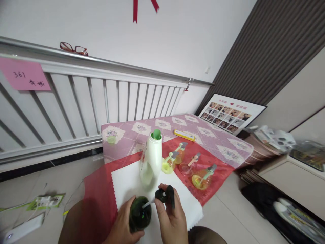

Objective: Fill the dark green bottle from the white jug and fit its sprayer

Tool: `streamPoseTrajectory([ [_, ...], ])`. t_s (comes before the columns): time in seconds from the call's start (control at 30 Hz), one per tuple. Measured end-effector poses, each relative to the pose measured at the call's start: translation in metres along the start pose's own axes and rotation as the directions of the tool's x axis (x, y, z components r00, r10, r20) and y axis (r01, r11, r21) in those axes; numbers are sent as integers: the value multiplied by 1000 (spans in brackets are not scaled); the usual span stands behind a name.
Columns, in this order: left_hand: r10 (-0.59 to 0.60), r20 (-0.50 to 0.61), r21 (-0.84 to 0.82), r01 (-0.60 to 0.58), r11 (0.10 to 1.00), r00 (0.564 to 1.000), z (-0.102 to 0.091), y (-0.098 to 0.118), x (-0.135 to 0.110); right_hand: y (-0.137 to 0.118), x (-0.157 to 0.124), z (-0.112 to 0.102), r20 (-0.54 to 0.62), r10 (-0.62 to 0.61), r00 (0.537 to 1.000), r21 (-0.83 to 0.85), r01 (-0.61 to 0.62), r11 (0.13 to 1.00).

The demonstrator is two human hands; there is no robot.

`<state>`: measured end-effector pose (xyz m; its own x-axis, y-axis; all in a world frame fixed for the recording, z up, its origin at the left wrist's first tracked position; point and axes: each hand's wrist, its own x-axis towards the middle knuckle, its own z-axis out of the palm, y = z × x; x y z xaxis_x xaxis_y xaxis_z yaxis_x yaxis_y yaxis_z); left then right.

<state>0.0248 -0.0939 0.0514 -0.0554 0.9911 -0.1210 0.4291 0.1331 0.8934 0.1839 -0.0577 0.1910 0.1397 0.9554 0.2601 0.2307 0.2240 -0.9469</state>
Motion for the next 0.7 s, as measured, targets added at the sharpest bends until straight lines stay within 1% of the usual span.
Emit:
streamPoseTrajectory([
  [0.17,22,-1,-15,-22,1000,1000,2,-9,1,17,-5,5,145,32,989,-36,-27,999],
  [0.3,63,-32,4,-63,998,997,7,-14,1,32,-9,7,223,-33,974,-88,54,995],
  [0.4,64,-30,14,-64,998,997,7,-12,1,37,-11,8,281,-61,958,-128,100,987],
  [0.5,51,-30,3,-51,999,998,5,-8,0,40,-12,9,314,-55,948,-154,108,982],
  [0.63,40,-17,7,-40,999,999,2,-4,0,45,-14,9,329,-11,944,-155,65,986],
  [0.7,40,-11,6,-39,999,999,2,-4,0,47,-15,7,367,16,930,-177,53,983],
])
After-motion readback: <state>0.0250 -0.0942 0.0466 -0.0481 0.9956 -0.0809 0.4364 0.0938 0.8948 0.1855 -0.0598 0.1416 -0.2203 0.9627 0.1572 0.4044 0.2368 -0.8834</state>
